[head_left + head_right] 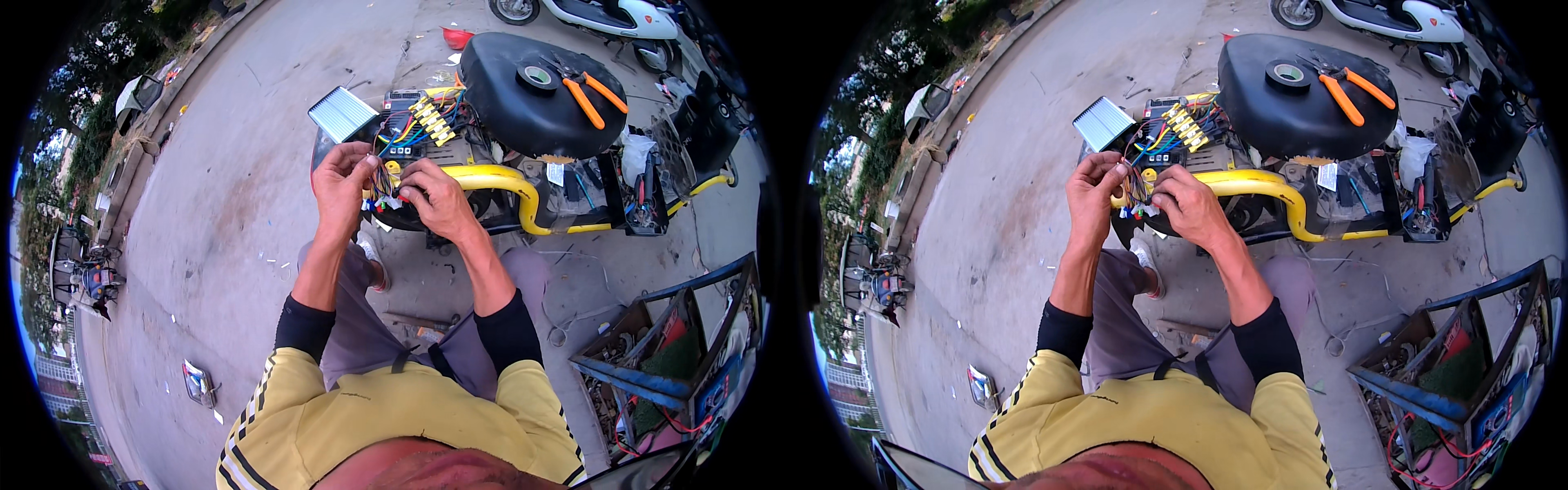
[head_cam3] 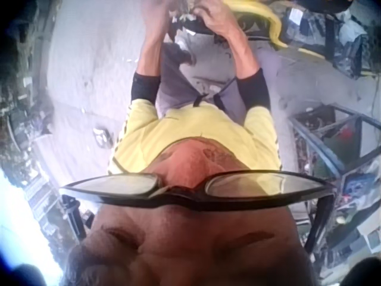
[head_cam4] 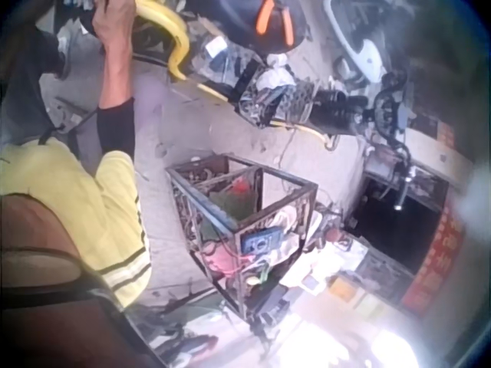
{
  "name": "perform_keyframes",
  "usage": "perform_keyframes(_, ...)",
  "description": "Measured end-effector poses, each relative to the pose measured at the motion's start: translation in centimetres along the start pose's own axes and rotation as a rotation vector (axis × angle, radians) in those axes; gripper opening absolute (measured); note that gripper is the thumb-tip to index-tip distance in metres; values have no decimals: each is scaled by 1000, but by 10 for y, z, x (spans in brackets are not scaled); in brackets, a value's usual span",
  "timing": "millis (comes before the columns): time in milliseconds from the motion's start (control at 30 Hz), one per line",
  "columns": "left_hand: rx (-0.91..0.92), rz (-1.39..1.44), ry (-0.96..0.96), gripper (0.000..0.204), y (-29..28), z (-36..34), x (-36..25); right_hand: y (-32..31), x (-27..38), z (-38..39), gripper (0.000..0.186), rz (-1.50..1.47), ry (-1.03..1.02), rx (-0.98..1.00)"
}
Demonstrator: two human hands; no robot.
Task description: The person is repairing the electrical wiring of a yellow motorized scooter. They are seen stripping wires, twisting them together, and connecting them to a control box while seated on the ground.
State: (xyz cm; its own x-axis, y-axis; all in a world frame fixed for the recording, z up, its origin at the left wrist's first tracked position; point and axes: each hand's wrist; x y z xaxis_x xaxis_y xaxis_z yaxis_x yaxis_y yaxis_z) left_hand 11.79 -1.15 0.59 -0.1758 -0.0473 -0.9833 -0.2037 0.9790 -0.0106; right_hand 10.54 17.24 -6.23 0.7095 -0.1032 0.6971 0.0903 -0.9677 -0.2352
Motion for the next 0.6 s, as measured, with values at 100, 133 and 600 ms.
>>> perform_keyframes(100, 32, 28, 23, 19, -5, -4, 4, 0, 1, 0, 9, 9, -4, 1)
perform_keyframes(133, 28, 11, 33, 20, -6, -4, 4, 0, 1, 0, 9, 7, -1, 3)
perform_keyframes(600, 140, 103, -78, 23, -16, 7, 3, -2, 1, 1, 9, 12, -6, -3)
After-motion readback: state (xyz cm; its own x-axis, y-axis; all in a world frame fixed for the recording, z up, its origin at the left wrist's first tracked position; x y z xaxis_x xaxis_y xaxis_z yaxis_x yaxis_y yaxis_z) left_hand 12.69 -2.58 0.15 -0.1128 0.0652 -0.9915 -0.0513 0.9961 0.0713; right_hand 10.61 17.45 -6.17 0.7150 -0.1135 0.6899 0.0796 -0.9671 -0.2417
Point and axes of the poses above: each hand's wrist, its own z-axis away from the middle knuckle, its own y-axis out of the palm, x = y × z, and after that the axes turned 3 degrees about -y, right-handed
